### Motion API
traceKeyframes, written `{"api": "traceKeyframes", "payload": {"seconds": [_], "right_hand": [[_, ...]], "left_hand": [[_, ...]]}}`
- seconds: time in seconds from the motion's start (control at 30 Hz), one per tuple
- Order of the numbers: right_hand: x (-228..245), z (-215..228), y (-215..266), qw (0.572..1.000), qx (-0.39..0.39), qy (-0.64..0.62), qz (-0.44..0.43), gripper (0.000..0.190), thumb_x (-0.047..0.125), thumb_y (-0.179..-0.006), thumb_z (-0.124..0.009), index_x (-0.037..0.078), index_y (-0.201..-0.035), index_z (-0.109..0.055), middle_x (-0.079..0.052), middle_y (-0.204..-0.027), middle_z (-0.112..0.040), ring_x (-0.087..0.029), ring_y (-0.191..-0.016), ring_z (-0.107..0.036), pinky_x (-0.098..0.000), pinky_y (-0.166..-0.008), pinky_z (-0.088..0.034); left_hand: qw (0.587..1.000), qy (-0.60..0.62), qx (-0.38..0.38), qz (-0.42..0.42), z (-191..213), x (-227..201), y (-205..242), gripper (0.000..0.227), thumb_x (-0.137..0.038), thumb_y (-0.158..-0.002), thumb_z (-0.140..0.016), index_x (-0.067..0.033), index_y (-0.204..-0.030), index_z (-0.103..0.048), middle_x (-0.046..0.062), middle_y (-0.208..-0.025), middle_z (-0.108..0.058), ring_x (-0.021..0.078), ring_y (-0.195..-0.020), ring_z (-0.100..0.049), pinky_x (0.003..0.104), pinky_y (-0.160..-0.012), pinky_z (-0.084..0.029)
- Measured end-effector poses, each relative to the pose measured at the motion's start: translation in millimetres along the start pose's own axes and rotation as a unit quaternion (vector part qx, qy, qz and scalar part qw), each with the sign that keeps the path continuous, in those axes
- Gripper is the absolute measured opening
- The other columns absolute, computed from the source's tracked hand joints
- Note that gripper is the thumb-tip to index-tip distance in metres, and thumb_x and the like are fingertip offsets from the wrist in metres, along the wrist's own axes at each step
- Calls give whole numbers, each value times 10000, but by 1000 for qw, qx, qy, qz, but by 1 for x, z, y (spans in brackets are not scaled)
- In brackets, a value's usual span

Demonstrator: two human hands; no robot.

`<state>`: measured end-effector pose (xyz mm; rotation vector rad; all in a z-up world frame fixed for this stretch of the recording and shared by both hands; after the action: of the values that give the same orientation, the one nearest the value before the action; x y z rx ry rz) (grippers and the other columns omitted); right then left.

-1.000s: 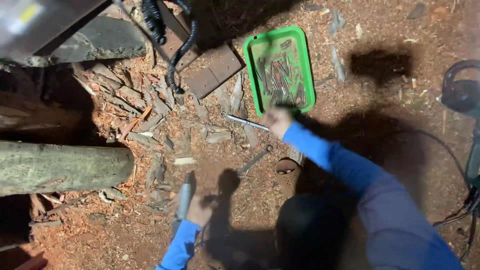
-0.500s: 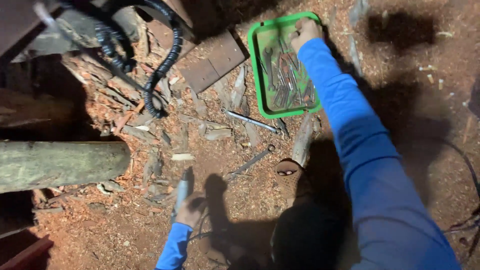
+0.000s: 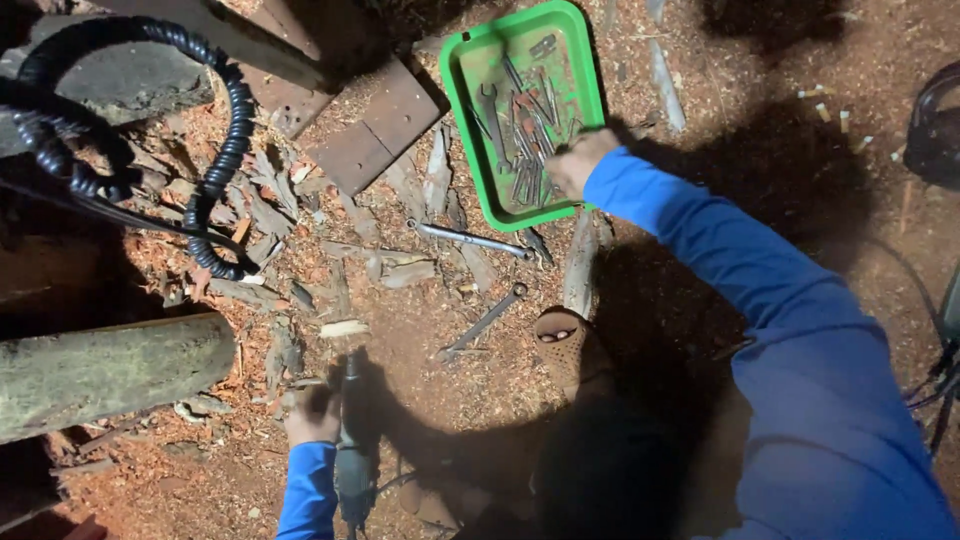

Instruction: Selecting small metal bits from a tray and sharpening or cleaning them using a handheld rotary power tool.

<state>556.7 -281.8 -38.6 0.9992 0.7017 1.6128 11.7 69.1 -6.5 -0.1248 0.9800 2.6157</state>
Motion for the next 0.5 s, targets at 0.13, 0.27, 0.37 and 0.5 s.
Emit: {"api": "traceKeyframes", "payload": {"seconds": [0.13, 0.27, 0.37, 0.5], "right_hand": [[12, -51, -36, 929, -10, 323, 179, 374, 435, -1095, -408, 171, -1303, -571, -55, -698, -602, -281, -675, -633, -465, -751, -530], [3, -42, -45, 972, -83, 209, 60, 584, 407, -985, -634, 42, -1404, -455, -162, -990, -726, -396, -899, -719, -517, -812, -588], [5, -34, -38, 985, -106, 135, 28, 728, 311, -936, -719, -14, -1456, -327, -222, -1055, -716, -450, -959, -708, -555, -842, -585], [-15, -22, -47, 971, -223, -82, 37, 478, 235, -834, -841, 119, -1147, -499, -190, -971, -742, -445, -914, -718, -499, -838, -602]], "left_hand": [[999, -13, 50, 1, -9, -8, 11, 330, -375, -957, -621, -92, -1072, -749, 147, -1086, -802, 326, -969, -787, 473, -976, -614], [987, -152, 50, -33, -31, 19, 2, 382, -514, -960, -519, -246, -1146, -717, 156, -944, -791, 372, -782, -782, 477, -789, -658], [988, -128, 74, -32, -27, 10, 9, 328, -434, -994, -515, -212, -1124, -717, 110, -999, -805, 315, -809, -795, 448, -810, -664], [986, -154, 68, -13, -22, 14, 6, 350, -450, -999, -509, -240, -1189, -715, 138, -1038, -796, 348, -839, -793, 475, -821, -665]]}}
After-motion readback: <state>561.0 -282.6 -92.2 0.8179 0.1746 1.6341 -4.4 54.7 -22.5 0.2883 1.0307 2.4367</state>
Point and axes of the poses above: each hand's wrist, its own y-axis away from the middle knuckle, its own z-axis out of the back of the hand, x = y × z, the point moved 9 cm from there along -y, towards the middle knuckle
